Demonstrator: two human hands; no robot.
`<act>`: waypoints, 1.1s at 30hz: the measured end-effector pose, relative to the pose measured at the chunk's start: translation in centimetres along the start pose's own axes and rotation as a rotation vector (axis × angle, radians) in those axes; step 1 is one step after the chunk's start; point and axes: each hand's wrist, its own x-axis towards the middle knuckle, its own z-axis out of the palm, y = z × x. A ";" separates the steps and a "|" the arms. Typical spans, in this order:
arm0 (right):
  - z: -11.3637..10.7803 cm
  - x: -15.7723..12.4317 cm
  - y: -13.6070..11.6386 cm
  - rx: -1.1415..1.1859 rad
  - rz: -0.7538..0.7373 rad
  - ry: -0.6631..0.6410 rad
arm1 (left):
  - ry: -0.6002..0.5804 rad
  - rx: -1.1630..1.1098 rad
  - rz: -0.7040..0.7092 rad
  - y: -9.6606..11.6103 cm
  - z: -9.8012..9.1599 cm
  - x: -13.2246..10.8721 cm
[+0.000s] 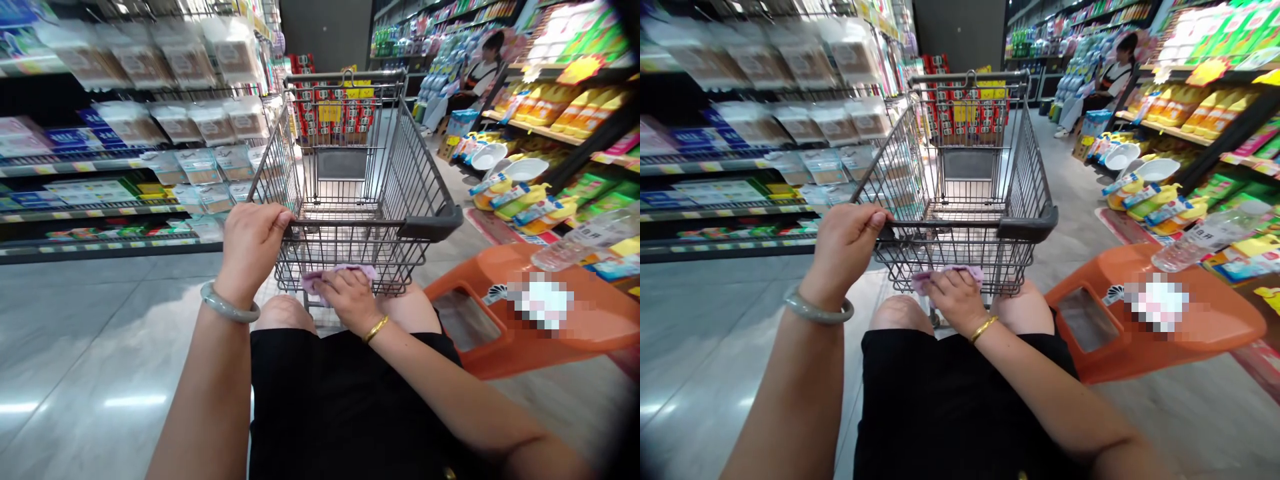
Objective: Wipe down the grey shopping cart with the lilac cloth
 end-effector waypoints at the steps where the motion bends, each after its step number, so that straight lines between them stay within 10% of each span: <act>1: 0.0 -0.5 0.1 0.003 -0.022 -0.017 | 0.001 0.002 0.002 0.0 0.0 0.0; 28: -3.2 -4.9 3.8 -0.016 0.069 0.010 | 0.028 0.005 0.007 0.1 0.3 -0.1; 33: -5.5 -3.2 6.2 -0.013 0.206 0.183 | 0.049 0.031 0.020 0.4 0.7 -0.1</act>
